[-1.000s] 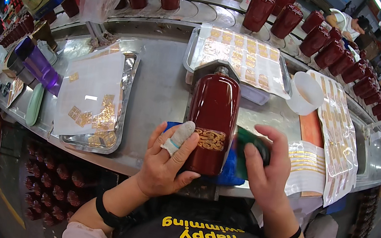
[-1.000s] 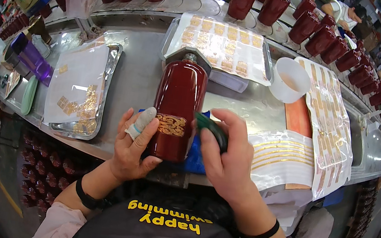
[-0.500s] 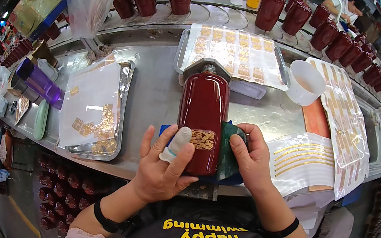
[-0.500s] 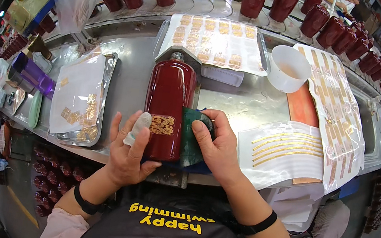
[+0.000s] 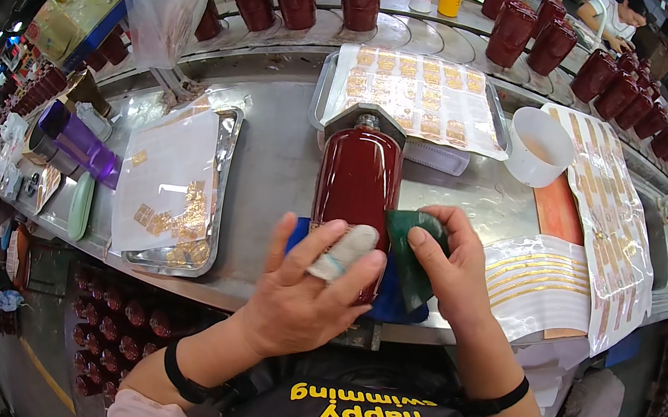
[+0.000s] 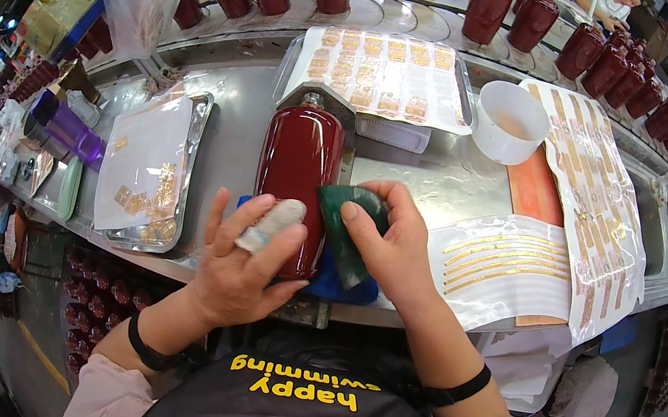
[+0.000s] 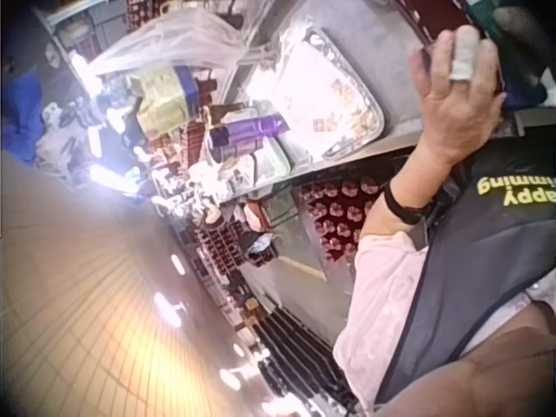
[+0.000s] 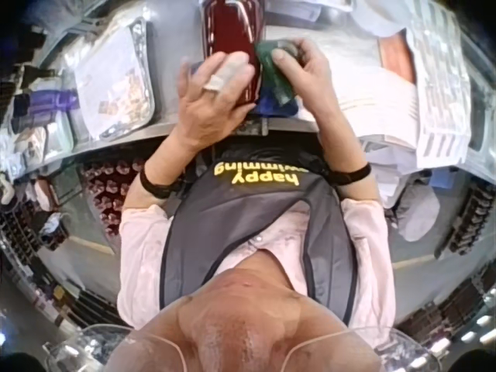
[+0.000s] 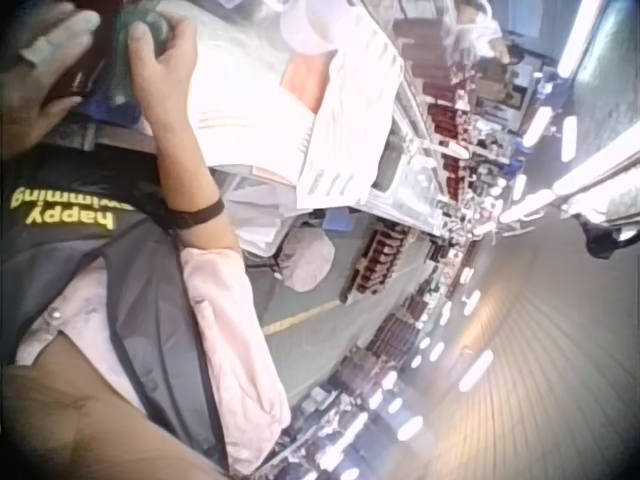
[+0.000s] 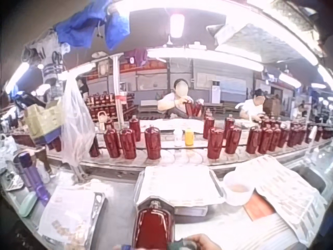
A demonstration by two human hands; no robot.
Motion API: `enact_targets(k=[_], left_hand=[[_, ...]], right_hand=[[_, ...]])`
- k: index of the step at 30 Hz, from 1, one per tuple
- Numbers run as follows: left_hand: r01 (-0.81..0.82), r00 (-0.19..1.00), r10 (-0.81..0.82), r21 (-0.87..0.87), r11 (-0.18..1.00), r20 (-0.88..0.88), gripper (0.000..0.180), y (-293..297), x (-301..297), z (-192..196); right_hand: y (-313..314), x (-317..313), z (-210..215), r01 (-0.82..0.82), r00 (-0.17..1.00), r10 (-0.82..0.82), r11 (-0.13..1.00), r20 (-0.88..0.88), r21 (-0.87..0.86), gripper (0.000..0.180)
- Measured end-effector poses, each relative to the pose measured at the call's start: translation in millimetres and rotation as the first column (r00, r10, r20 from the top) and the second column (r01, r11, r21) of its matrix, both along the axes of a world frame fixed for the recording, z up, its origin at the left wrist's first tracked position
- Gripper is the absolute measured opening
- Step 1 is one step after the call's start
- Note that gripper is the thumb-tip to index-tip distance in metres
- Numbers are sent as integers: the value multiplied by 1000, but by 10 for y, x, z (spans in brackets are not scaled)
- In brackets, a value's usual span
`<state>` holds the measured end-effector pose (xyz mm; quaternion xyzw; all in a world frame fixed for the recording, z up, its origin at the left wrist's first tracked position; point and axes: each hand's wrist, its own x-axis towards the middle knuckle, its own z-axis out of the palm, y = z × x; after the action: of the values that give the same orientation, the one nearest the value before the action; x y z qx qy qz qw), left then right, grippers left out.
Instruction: Applying decorative labels and gold foil to glass bottles on a production line.
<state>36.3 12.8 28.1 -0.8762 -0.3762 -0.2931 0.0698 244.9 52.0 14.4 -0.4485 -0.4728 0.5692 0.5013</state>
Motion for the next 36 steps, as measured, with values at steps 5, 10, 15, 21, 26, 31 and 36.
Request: enact_targets(k=[5, 10, 15, 21, 26, 31, 36], left_hand=[[-29, 987, 23, 38, 999, 159, 72, -40, -140, -230], [-90, 991, 91, -12, 996, 102, 71, -36, -71, -121], [-123, 992, 124, -33, 992, 20, 66, -45, -24, -26], [-101, 994, 102, 36, 994, -33, 55, -53, 73, 34], [-35, 980, 48, -72, 997, 192, 65, -66, -107, -70], [-62, 958, 87, -99, 993, 274, 73, -62, -210, -182], [-97, 995, 98, 28, 995, -30, 75, -35, -261, 38]], right_hand=[[11, 7, 339, -231, 795, -319, 626, 515, 745, 30], [-71, 190, 318, -229, 853, -125, 784, 507, 577, 27], [-137, 98, 166, -21, 973, -52, 952, 225, 307, 22], [-2, 10, 133, 31, 954, -156, 901, 255, 433, 21], [-91, 65, 289, -371, 731, -381, 476, 567, 797, 36], [121, 2, 331, -295, 898, -15, 721, 439, 627, 29], [-58, -17, 463, -521, 815, 92, 550, 573, 653, 27]])
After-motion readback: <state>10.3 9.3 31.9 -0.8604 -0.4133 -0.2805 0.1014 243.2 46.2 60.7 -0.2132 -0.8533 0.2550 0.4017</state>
